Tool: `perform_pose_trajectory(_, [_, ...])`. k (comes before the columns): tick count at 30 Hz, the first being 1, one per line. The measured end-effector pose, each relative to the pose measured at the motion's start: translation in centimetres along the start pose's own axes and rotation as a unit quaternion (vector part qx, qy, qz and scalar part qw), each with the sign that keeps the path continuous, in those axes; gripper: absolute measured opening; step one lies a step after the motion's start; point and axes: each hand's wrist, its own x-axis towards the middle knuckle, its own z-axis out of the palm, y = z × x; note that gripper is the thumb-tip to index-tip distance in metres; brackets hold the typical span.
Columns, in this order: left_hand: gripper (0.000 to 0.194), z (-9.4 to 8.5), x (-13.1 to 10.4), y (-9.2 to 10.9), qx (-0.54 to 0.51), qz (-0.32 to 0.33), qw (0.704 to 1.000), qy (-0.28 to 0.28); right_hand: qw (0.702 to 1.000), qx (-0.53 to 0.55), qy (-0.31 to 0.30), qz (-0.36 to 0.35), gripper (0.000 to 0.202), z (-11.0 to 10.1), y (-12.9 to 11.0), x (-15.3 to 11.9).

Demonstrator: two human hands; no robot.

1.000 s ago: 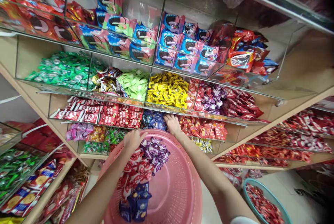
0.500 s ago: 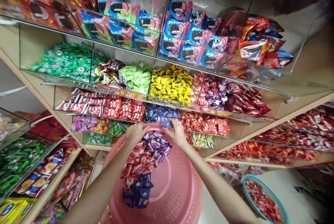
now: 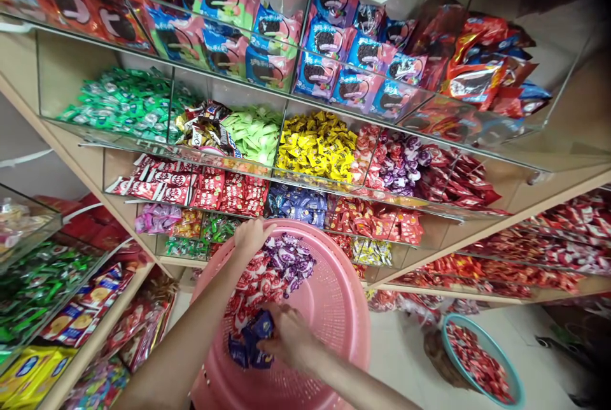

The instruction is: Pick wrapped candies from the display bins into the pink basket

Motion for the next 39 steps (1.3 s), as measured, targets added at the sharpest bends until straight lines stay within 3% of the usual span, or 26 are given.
perform_pose_trajectory(4, [0.065,-0.1,-0.1,0.0,0.008,-0.005,1.0,-0.005,0.998,-0.044,-0.027,0.04,0.068,1.5,-2.5,-0.4])
perform_pose_trajectory(8, [0.066,-0.2,-0.2,0.0,0.007,-0.004,1.0,-0.002,0.997,-0.058,0.043,0.004,0.064,1.2,-2.5,0.6])
perform_pose_trajectory(12, [0.064,-0.3,-0.2,-0.1,-0.003,0.001,1.0,0.006,0.983,-0.041,0.174,-0.03,0.036,-3.3,-0.8,3.4])
perform_pose_trajectory(16, [0.061,-0.3,-0.3,-0.2,-0.005,-0.001,1.0,0.002,0.947,-0.077,0.308,-0.043,0.026,-9.6,1.5,7.8])
perform_pose_trajectory(18, [0.061,-0.3,-0.3,-0.2,-0.007,-0.001,1.0,0.003,0.933,-0.111,0.34,-0.05,0.023,-12.0,2.7,10.1])
perform_pose_trajectory(21, [0.061,-0.2,-0.3,-0.3,-0.016,-0.002,1.0,0.001,0.927,-0.131,0.348,-0.051,0.024,-13.9,4.1,12.9])
perform_pose_trajectory(25, [0.06,0.0,-0.2,-0.5,-0.015,0.001,1.0,0.015,0.927,-0.141,0.343,-0.051,0.025,-14.4,5.2,15.1])
perform_pose_trajectory(33, [0.054,0.4,-0.2,-0.7,-0.014,0.005,0.999,0.032,0.933,-0.129,0.33,-0.067,0.026,-14.3,5.9,15.8])
perform_pose_trajectory(39, [0.053,0.4,-0.2,-0.6,-0.016,0.006,0.999,0.03,0.937,-0.058,0.339,-0.056,0.024,-14.3,6.6,16.1])
